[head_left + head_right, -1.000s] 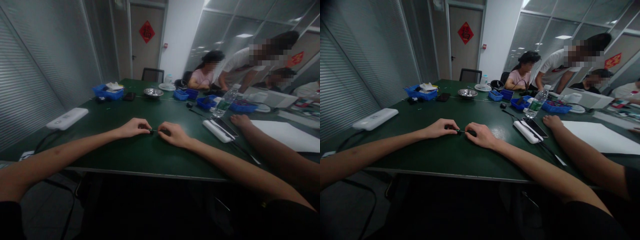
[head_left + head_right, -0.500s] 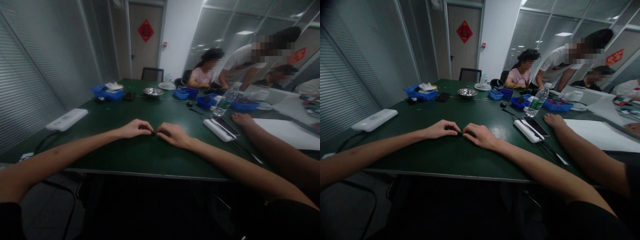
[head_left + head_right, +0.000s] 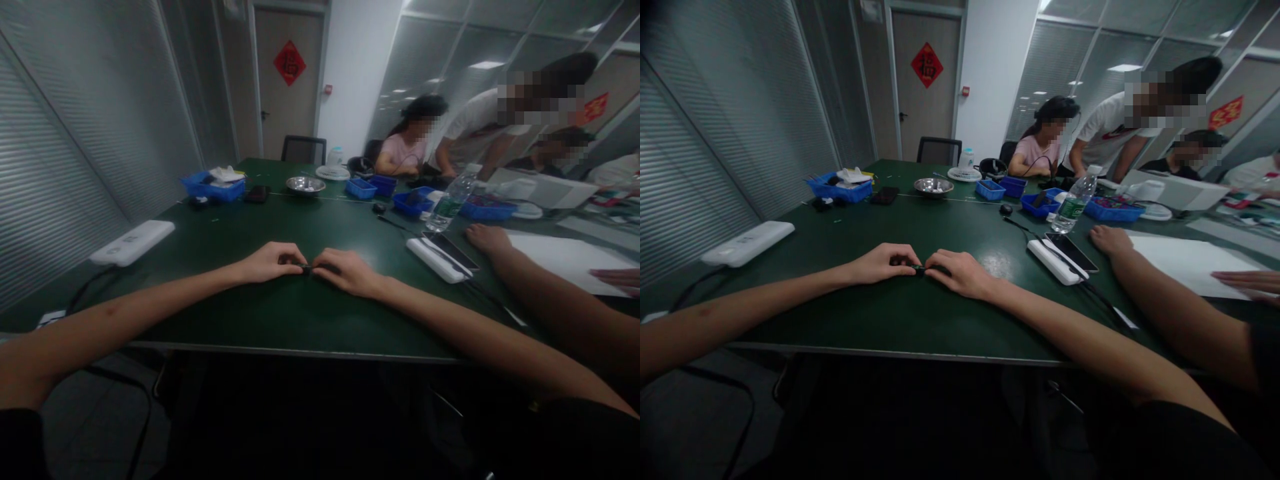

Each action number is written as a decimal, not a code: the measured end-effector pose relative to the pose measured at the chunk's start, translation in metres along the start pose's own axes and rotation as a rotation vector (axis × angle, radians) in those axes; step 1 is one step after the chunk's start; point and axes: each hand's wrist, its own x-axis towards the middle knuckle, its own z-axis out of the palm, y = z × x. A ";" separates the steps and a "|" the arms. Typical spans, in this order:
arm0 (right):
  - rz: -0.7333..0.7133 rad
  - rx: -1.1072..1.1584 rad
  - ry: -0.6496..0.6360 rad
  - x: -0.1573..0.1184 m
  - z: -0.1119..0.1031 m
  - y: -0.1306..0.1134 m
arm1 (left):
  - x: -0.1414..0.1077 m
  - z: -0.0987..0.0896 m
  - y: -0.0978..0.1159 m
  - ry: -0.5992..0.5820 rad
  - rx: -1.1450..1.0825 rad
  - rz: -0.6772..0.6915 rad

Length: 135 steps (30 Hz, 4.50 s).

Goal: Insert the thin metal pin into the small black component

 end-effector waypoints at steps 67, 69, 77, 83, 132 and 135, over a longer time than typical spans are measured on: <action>0.040 0.014 0.265 -0.001 0.002 0.000 | 0.001 -0.011 0.003 -0.091 0.338 0.064; 0.041 0.019 0.264 -0.001 0.002 0.000 | 0.001 -0.016 -0.004 -0.076 0.341 0.036; 0.006 0.034 0.235 -0.002 0.002 0.001 | -0.017 -0.073 -0.063 0.020 0.618 -0.140; -0.015 0.038 0.211 -0.003 0.002 0.002 | -0.043 -0.116 -0.106 0.145 0.749 -0.308; 0.005 -0.011 0.128 0.000 0.001 0.002 | 0.000 -0.031 -0.020 -0.020 0.083 -0.078; 0.008 -0.011 0.115 -0.001 0.001 0.002 | 0.002 -0.016 -0.008 -0.017 0.044 -0.051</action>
